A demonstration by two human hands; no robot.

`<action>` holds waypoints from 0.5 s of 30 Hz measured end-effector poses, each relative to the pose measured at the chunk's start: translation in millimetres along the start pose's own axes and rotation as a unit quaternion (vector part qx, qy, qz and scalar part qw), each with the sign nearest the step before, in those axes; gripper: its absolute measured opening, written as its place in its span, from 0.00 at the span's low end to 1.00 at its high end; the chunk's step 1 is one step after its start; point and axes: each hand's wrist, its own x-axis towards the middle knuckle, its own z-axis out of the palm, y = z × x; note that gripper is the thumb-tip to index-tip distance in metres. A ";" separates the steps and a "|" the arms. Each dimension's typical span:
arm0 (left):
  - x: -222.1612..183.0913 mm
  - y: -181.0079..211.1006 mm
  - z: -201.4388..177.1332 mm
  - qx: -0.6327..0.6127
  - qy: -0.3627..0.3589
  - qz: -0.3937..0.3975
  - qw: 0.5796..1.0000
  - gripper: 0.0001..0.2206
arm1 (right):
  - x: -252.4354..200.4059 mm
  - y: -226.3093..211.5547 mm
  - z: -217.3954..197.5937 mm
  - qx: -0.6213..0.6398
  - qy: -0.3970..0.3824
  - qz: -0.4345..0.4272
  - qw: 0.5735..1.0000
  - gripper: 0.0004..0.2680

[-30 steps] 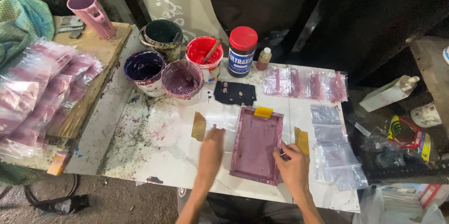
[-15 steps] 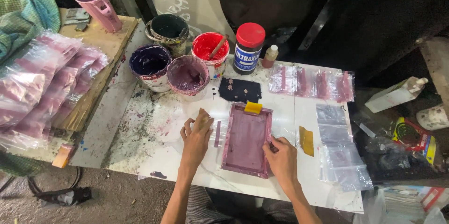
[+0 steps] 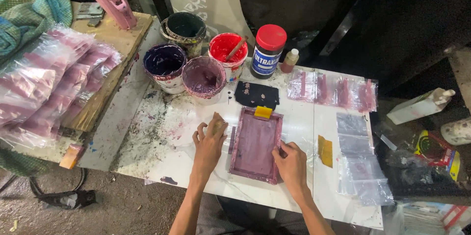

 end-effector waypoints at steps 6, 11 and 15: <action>0.5 -0.9 -0.7 0.000 -0.012 0.001 1.000 0.17 | 1.6 1.3 3.9 0.000 -0.001 0.003 1.000 0.09; 0.8 2.0 -6.7 -0.012 -0.020 -0.003 1.000 0.18 | 2.2 -3.1 1.5 0.002 -0.009 0.014 1.000 0.09; 1.8 -2.7 0.7 -0.001 -0.008 0.001 1.000 0.17 | 3.0 -6.1 0.8 0.009 -0.011 0.033 0.999 0.10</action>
